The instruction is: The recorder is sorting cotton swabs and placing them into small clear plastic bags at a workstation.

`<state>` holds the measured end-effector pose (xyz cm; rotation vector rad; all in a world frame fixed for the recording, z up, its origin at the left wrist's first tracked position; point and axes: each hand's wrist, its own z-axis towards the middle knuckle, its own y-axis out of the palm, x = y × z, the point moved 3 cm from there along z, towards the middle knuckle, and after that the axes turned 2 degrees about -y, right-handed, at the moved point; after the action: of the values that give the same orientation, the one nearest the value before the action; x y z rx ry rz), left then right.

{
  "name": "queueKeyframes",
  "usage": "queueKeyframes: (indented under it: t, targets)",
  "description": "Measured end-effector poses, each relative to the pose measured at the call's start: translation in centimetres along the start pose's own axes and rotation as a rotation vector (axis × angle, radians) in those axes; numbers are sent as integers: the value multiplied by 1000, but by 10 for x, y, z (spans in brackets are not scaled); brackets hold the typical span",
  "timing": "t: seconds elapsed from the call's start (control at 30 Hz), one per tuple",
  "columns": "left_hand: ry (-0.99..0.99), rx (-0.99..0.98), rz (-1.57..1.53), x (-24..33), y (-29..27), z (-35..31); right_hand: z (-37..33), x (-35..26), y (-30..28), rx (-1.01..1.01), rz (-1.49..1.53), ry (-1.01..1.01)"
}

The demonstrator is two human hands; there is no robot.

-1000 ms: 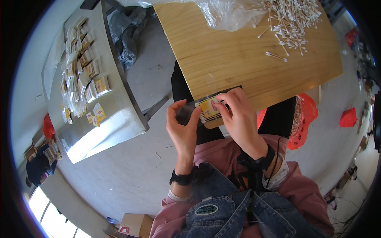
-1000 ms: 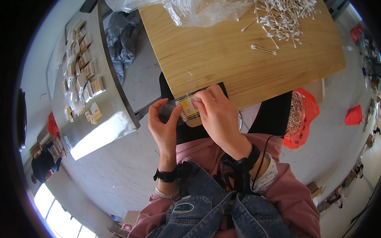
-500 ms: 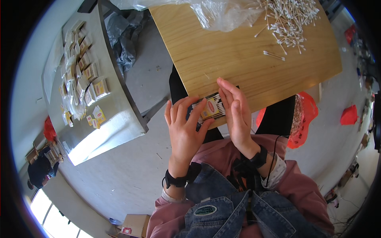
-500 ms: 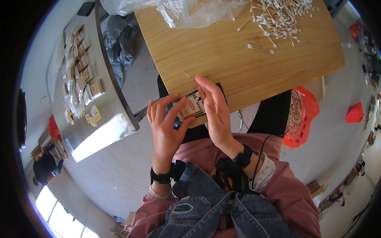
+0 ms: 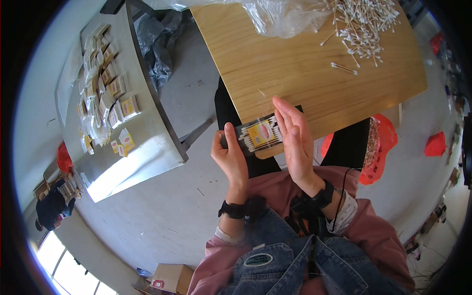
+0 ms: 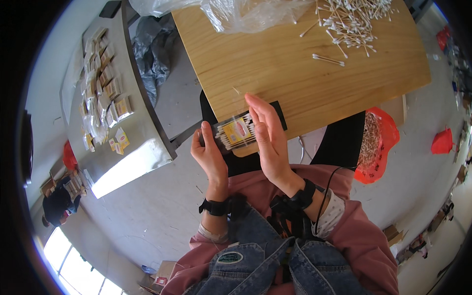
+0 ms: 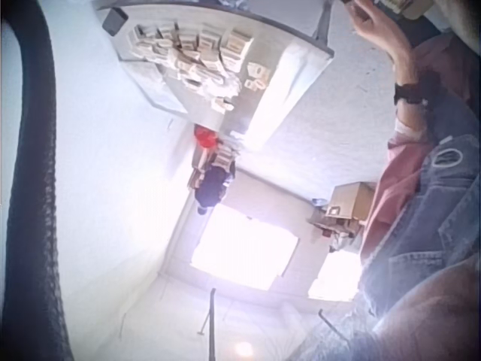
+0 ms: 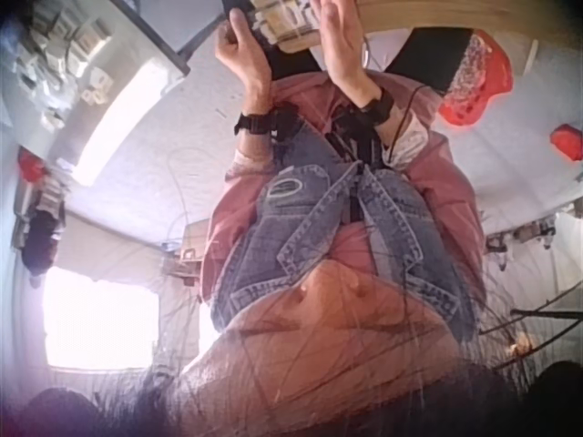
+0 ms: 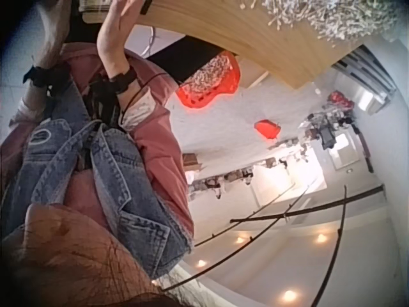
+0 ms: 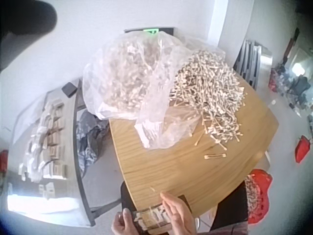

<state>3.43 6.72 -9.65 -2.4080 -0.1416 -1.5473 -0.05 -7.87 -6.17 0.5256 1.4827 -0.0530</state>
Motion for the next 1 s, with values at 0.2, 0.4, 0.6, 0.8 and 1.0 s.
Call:
queueKeyframes:
  t: [0.2,0.4,0.6,0.8,1.0]
  targets:
    - [157,84,91,9,6,-4,-4,0,10,-39,-40,7]
    - [164,94,96,11,7,-6,-5,1,11,-50,-37,0]
    - [123,52,106,5,-3,-5,-5,3,17,-43,41,14]
    - [654,-220,576,62,-16,-14,0,-1,-1,-33,71,18]
    - [818,-518,854,64,-4,-7,-5,2,8,-57,128,43]
